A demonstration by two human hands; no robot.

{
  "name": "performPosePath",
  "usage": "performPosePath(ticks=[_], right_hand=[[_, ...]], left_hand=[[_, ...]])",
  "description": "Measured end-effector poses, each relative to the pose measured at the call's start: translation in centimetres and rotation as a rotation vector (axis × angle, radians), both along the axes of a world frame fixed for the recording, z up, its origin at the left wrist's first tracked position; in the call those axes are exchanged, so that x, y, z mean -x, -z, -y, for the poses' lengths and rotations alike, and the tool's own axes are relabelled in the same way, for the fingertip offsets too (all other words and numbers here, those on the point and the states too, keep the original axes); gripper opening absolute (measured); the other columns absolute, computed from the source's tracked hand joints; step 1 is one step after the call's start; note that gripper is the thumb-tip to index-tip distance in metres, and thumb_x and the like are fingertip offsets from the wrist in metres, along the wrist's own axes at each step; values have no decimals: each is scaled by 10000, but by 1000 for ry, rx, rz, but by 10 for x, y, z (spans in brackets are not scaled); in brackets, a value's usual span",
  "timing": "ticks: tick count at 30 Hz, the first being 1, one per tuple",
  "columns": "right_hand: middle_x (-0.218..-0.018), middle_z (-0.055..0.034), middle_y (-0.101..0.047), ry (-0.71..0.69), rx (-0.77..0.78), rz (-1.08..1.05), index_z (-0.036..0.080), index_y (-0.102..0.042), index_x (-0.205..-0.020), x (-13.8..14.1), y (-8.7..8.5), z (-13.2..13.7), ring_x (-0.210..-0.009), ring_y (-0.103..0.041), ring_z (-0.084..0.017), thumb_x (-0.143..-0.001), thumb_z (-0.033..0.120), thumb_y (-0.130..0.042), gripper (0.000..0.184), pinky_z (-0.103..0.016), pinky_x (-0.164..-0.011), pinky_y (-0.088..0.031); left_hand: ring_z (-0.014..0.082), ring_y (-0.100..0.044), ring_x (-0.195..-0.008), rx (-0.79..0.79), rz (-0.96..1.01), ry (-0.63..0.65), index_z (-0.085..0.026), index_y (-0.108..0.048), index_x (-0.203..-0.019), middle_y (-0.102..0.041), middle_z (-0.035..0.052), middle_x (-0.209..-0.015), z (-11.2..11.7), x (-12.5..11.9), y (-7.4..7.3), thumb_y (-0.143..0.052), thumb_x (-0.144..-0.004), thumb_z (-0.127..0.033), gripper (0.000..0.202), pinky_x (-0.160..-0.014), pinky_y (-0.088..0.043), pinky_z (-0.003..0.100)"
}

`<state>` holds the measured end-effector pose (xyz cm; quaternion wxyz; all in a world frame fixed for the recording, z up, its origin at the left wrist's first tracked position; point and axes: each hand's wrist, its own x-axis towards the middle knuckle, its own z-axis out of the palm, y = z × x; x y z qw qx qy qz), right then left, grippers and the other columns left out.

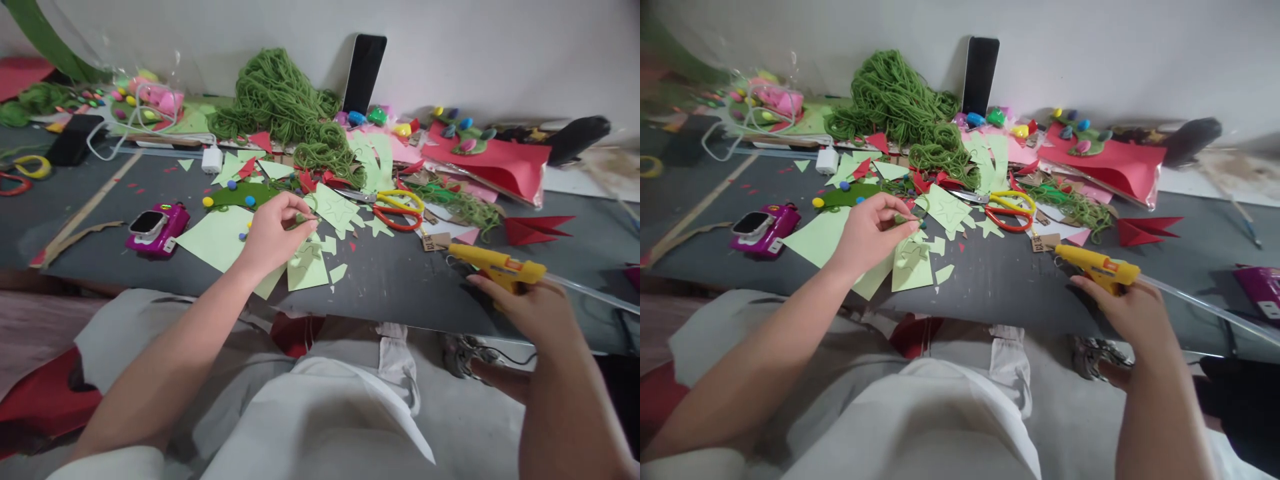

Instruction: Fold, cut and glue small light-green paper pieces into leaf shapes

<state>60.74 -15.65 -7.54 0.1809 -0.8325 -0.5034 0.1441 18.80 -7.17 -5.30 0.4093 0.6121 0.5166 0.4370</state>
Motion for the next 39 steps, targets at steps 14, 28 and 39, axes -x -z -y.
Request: performPosePath(ticks=[14, 28, 39], right_hand=[[-730, -52, -603, 241, -639, 105, 277, -520, -733, 18, 27, 46, -695, -628, -304, -693, 479, -735, 298, -468, -636, -500], [-986, -81, -708, -1087, -411, -229, 210, -719, -1065, 176, -55, -76, -813, -633, -197, -922, 224, -617, 176, -315, -695, -486], [-914, -88, -681, -1241, -443, -135, 181, -731, -946, 209, -30, -116, -858, -630, -226, -921, 239, -616, 131, -338, -769, -458]], left_hand=[[233, -748, -928, 14, -6, 54, -220, -584, -916, -768, 42, -868, -1, 0, 7, -792, -791, -300, 256, -784, -569, 350], [185, -724, -809, -82, -124, 77, -220, -580, -946, -752, 28, -886, -1, 4, 6, -755, -823, -253, 216, -724, -531, 310], [170, -686, -762, -230, -453, 71, -231, -562, -954, -722, -10, -846, 5, 3, 0, -642, -835, -130, 175, -683, -458, 287]])
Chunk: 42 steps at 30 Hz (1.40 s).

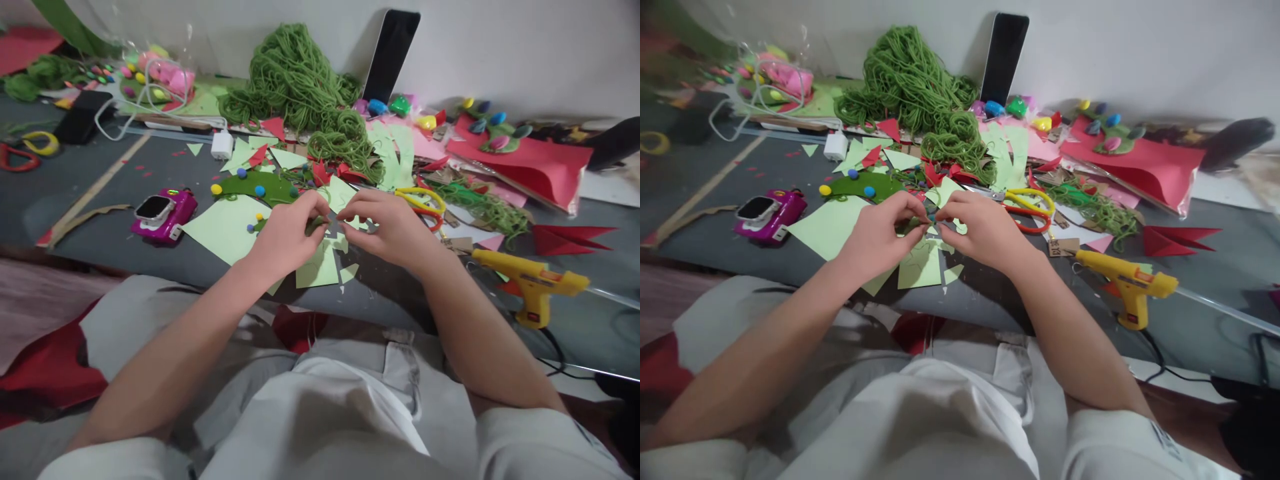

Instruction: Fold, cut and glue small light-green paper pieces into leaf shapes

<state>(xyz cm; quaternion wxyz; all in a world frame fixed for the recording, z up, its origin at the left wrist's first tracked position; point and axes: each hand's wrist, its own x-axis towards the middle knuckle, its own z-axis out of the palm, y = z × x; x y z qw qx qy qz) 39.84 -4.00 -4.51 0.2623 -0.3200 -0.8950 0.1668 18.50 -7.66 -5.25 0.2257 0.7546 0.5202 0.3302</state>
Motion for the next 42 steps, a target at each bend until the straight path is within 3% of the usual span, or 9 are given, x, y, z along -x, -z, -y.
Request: performPosePath(ticks=[8, 12, 16, 19, 23, 42], right_hand=[[-968, -97, -692, -3, 16, 49, 158, -722, -973, 2, 2, 2, -902, -636, -232, -903, 193, -607, 139, -342, -796, -463], [-956, -80, -690, 0, 61, -28, 162, -724, -988, 0, 3, -2, -842, -620, -193, -869, 153, -599, 173, -316, -757, -458], [-895, -57, -717, 21, 291, -140, 180, -741, -951, -5, 1, -9, -771, -612, -166, -897, 275, -638, 150, -281, -672, -453], [-833, -49, -736, -20, 511, -152, 181, -758, -911, -10, -2, -14, -746, -620, -166, -893, 401, -675, 236, -276, -638, -447], [-798, -43, -738, -76, 665, -184, 171, -773, -903, -13, -2, -17, -699, -599, -152, -838, 443, -738, 281, -277, -633, -447], [-692, -14, -676, -76, 757, -163, 163, -792, -878, -14, -6, -17, -613, -516, -117, -790, 431, -775, 283, -256, -569, -403]], left_hand=[[178, -697, -778, 21, -25, 21, -235, -556, -975, -736, -8, -861, 1, -2, -1, -626, -840, -126, 186, -715, -475, 294], [181, -710, -793, 41, -5, 32, -235, -566, -980, -748, -7, -879, 1, -1, 0, -624, -836, -128, 188, -729, -487, 299], [194, -738, -893, 93, 82, 85, -239, -571, -991, -765, 3, -951, 1, -2, -1, -621, -843, -130, 190, -791, -514, 302], [206, -744, -951, 130, 123, 129, -239, -576, -992, -767, 13, -978, 1, -4, -3, -635, -858, -152, 170, -833, -530, 313], [209, -741, -947, 137, 138, 134, -233, -599, -976, -759, 22, -967, 2, -5, -6, -675, -859, -186, 148, -842, -536, 315], [202, -728, -819, 212, 228, 116, -216, -625, -953, -746, 33, -892, -1, -4, -2, -750, -827, -297, 195, -762, -545, 328]])
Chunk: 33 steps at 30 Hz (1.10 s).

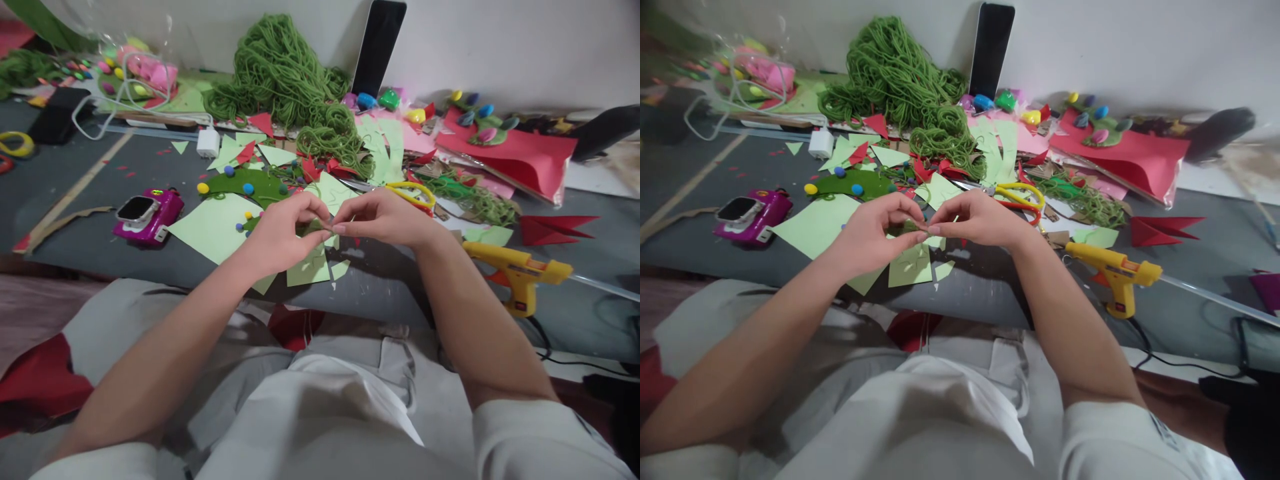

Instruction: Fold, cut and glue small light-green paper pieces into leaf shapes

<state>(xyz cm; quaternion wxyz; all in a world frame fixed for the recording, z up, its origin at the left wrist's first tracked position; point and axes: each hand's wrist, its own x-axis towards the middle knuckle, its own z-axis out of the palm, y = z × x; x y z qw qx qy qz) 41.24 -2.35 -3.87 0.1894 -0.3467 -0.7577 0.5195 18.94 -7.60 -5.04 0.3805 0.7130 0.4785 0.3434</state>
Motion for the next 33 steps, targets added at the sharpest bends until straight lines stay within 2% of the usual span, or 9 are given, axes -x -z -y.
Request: performPosePath(ticks=[7, 15, 22, 33], right_hand=[[-649, -1, -631, -30, 14, 22, 155, -789, -864, 0, -2, -1, -602, -482, -110, -810, 427, -737, 282, -250, -559, -379], [-674, -3, -646, -19, 34, 24, 156, -786, -845, 1, -2, -1, -620, -490, -115, -806, 402, -738, 254, -266, -590, -386], [-692, -5, -682, -70, 55, 15, 171, -790, -861, -2, 3, -4, -613, -533, -117, -781, 367, -756, 214, -253, -569, -404], [-652, 4, -658, -62, 61, 36, 172, -798, -861, 0, 7, -4, -559, -501, -107, -758, 319, -753, 186, -239, -523, -391]], left_hand=[[223, -738, -792, 107, 66, 12, -212, -613, -934, -725, 23, -774, -5, 2, 3, -782, -773, -306, 252, -715, -558, 338], [232, -740, -808, 86, 29, 10, -216, -614, -937, -732, 29, -796, -3, 1, 3, -769, -784, -309, 237, -731, -561, 351], [225, -731, -820, 75, 4, 22, -216, -627, -920, -734, 35, -836, -2, 1, 3, -780, -763, -304, 235, -720, -553, 335], [204, -689, -712, 96, -25, 22, -224, -629, -909, -708, 15, -745, -4, 1, 6, -771, -763, -312, 222, -640, -514, 320]])
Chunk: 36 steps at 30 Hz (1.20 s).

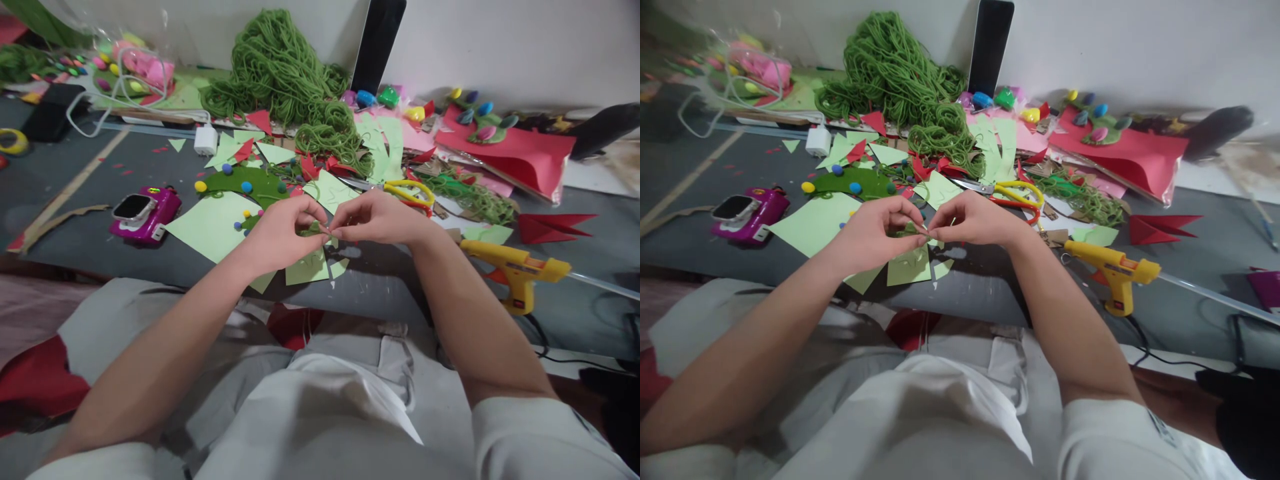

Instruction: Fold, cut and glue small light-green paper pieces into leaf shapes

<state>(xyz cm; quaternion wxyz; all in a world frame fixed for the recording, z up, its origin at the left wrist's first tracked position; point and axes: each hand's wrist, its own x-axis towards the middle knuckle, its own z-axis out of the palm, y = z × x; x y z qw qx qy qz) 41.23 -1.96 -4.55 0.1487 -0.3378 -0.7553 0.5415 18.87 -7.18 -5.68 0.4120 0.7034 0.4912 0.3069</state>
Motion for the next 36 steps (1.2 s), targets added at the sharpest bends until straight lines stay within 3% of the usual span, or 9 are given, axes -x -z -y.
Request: performPosePath(ticks=[11, 16, 22, 26, 31, 36], right_hand=[[-690, -10, -693, 1, -40, 77, 160, -794, -858, 1, -1, 2, -581, -535, -116, -750, 281, -711, 182, -247, -560, -411], [-724, -12, -712, 16, -73, 103, 166, -808, -891, 1, -2, 0, -637, -568, -135, -787, 289, -670, 213, -261, -592, -419], [-801, -44, -738, 202, -109, 6, 173, -797, -898, -5, -3, -3, -704, -609, -165, -823, 345, -705, 208, -295, -644, -471], [-793, -50, -732, 293, -117, -13, 186, -788, -854, -8, -2, -3, -710, -614, -174, -836, 418, -729, 240, -306, -645, -483], [-782, -40, -728, 274, -130, 6, 196, -788, -865, -10, -1, -3, -693, -604, -167, -839, 430, -727, 243, -303, -645, -476], [-760, -37, -711, 237, -144, 11, 168, -783, -882, -6, -3, 2, -657, -561, -142, -842, 399, -710, 245, -287, -619, -442]], left_hand=[[186, -667, -710, 10, -51, 8, -211, -635, -912, -692, 2, -733, 0, -1, -1, -766, -765, -309, 219, -638, -461, 291], [203, -713, -781, 12, -59, 11, -205, -626, -937, -752, 19, -821, 2, 0, -3, -748, -793, -312, 217, -677, -470, 297], [199, -729, -775, 3, 20, -34, -203, -622, -945, -777, 30, -861, -1, 2, -1, -753, -805, -299, 214, -680, -491, 302], [189, -728, -767, -103, 10, -56, -207, -610, -954, -780, 35, -882, 1, 4, -3, -730, -832, -267, 182, -682, -498, 294], [194, -754, -905, -362, -168, -28, -221, -595, -958, -782, 23, -969, 6, 3, -5, -647, -877, -183, 103, -747, -499, 268], [194, -758, -938, -360, -153, -46, -224, -592, -969, -788, 17, -970, 8, 1, -5, -663, -868, -172, 134, -753, -502, 247]])
